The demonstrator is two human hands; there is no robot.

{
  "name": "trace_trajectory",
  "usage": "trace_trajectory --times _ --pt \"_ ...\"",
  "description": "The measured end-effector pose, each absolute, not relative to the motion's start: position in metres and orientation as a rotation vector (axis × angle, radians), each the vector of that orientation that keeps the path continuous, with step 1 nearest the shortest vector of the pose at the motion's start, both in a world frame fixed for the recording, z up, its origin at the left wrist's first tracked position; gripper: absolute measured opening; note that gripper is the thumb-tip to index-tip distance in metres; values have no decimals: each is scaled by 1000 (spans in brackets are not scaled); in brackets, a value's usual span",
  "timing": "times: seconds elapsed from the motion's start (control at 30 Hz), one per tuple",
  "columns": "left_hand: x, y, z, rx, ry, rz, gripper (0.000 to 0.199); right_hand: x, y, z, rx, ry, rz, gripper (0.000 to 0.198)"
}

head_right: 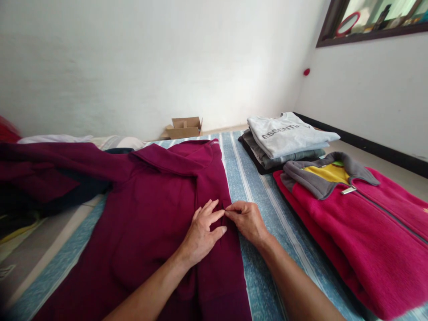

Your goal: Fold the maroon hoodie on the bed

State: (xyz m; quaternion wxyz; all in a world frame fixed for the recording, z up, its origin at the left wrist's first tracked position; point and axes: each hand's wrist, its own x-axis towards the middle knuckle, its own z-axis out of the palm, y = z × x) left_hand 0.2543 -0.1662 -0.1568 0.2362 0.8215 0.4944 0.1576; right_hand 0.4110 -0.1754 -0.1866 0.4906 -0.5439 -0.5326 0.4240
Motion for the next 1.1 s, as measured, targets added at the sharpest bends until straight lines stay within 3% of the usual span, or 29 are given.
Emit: trace_trajectory --times 0.23,0.37,0.57,0.83,1.1 --pt "254 -167 -157 2233 1348 422 47 411 -177 -177 -1299 -1503 887 20" --pt "254 -167 -157 2228 1350 429 46 418 -176 -171 -1108 -1209 1129 24" --pt "255 -167 -157 2237 1359 439 44 431 -176 -167 -936 -1058 1248 26" --pt "255 -167 -157 2261 1357 435 44 426 -193 -144 -784 -1266 1502 21" --pt "256 -167 -156 2252 1350 392 45 376 -240 -113 -493 -1534 2051 11"
